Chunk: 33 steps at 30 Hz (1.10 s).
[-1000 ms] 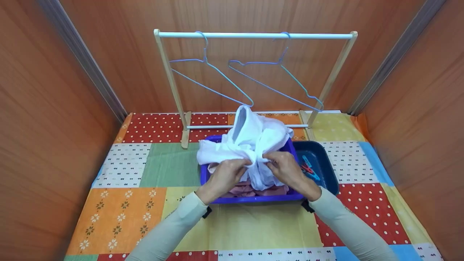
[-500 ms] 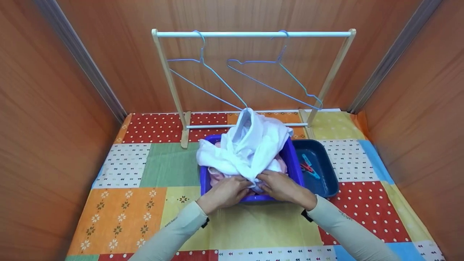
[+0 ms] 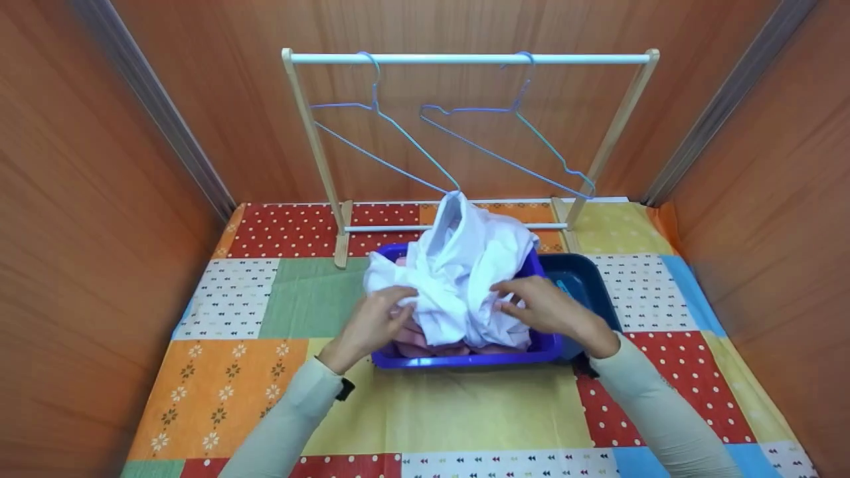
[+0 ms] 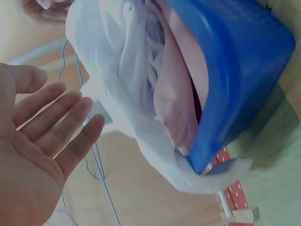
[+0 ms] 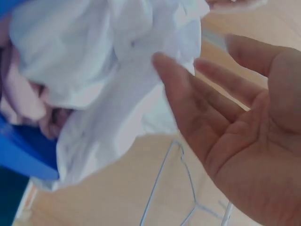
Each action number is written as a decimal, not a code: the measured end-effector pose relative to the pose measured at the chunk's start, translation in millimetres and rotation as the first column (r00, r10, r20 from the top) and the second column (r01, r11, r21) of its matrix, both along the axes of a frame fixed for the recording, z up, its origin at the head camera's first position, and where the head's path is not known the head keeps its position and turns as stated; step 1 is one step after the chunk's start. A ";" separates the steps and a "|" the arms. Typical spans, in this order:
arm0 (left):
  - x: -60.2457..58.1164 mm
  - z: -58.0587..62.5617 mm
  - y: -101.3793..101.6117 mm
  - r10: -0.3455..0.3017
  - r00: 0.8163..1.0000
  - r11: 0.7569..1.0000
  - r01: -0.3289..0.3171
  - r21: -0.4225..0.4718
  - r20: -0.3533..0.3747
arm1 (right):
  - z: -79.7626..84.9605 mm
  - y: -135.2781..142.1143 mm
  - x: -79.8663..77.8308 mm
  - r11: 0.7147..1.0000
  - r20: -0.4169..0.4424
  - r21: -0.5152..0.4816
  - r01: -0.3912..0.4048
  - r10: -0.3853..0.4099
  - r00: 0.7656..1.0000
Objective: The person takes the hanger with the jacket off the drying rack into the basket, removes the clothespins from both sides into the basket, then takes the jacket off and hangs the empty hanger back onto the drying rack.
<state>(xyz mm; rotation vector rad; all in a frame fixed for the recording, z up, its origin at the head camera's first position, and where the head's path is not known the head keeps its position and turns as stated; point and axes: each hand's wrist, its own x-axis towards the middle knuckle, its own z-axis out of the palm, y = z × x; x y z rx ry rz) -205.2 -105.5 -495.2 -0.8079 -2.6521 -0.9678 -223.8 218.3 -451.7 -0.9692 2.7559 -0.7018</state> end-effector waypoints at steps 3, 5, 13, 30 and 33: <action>-10.4 -0.7 -11.2 0.072 0.997 0.994 -0.069 0.085 -0.034 | 3.2 6.3 -10.5 0.995 -0.089 -0.082 0.057 -0.064 0.994; -16.9 -2.0 -18.4 0.108 0.993 0.986 -0.103 0.129 -0.036 | 1.9 10.7 -17.7 0.986 -0.136 -0.140 0.091 -0.110 0.985; -40.4 -16.6 -42.2 0.189 0.971 0.926 -0.226 0.304 0.146 | -8.3 24.0 -44.3 0.936 -0.199 -0.305 0.177 -0.244 0.949; -80.8 -63.9 -67.8 0.055 0.743 0.812 -0.422 0.402 0.667 | -36.8 42.1 -112.1 0.833 0.035 -0.340 0.436 -0.452 0.891; -84.4 -71.3 -68.0 -0.019 0.667 0.783 -0.452 0.426 0.744 | -44.0 45.9 -122.9 0.827 0.064 -0.311 0.469 -0.475 0.878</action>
